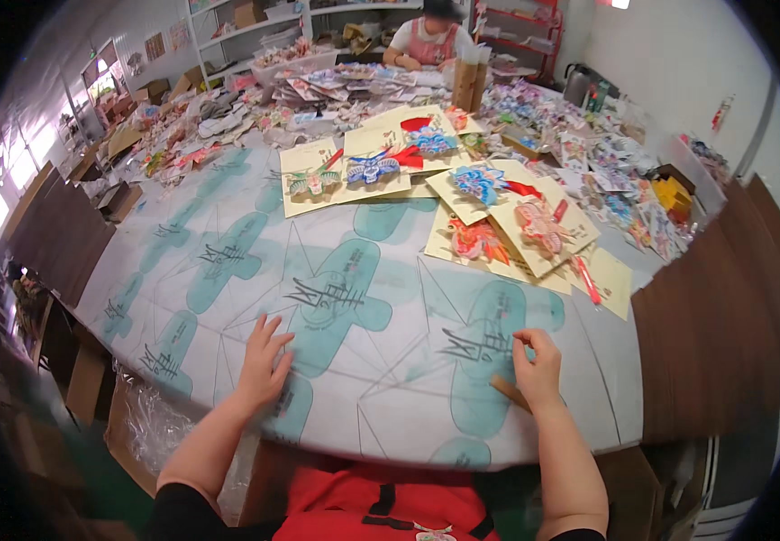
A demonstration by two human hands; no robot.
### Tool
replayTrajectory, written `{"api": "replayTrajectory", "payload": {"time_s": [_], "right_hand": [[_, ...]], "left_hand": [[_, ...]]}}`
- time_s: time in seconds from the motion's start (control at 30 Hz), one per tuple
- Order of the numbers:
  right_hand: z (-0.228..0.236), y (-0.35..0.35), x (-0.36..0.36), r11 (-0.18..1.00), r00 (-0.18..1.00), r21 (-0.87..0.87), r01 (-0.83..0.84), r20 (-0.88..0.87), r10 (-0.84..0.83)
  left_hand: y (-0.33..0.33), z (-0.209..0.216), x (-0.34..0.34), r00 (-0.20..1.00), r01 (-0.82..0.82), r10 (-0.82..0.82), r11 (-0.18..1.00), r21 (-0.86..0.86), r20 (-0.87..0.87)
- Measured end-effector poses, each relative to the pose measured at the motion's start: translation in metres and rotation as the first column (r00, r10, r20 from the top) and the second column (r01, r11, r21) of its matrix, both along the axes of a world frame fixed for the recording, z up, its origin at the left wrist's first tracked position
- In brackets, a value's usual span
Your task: The person assembles decorative frames by placing a backing board and a paper insert into a wooden frame, then closing the frame. The person repeats this process for multiple frames, handling the components one at a time and stacking the finished frames on the table.
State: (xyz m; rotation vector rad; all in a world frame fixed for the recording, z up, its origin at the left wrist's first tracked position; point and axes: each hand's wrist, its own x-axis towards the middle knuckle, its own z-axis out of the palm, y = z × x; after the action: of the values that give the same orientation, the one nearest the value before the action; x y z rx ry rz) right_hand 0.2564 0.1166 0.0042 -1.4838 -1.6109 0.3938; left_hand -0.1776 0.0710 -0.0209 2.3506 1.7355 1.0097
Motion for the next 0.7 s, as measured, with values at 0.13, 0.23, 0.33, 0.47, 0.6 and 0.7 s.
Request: {"api": "replayTrajectory", "payload": {"time_s": [0.13,0.23,0.33,0.47,0.6,0.7], "right_hand": [[-0.011,0.069,-0.023,0.994,0.994,-0.018,-0.111,0.008,0.111],[-0.020,0.099,-0.047,0.987,0.983,-0.015,-0.162,0.080,0.163],[-0.033,0.106,-0.058,0.981,0.928,0.003,-0.194,0.324,0.182],[-0.027,0.108,-0.061,0.985,0.927,-0.046,-0.167,0.332,0.173],[-0.025,0.112,-0.060,0.986,0.941,-0.077,-0.150,0.296,0.166],[-0.019,0.115,-0.062,0.985,0.946,-0.098,-0.143,0.279,0.165]], "left_hand": [[0.127,0.011,0.009,0.995,0.073,-0.072,0.997,0.015,-0.064],[0.235,-0.010,0.023,0.981,0.018,-0.014,1.000,0.020,-0.194],[0.311,-0.012,0.033,0.922,-0.160,0.092,0.975,-0.152,-0.376],[0.340,-0.008,0.032,0.898,-0.303,0.116,0.862,-0.406,-0.425],[0.318,0.014,0.011,0.922,-0.308,0.147,0.840,-0.448,-0.358],[0.273,0.030,-0.020,0.919,-0.330,0.181,0.840,-0.430,-0.351]]}}
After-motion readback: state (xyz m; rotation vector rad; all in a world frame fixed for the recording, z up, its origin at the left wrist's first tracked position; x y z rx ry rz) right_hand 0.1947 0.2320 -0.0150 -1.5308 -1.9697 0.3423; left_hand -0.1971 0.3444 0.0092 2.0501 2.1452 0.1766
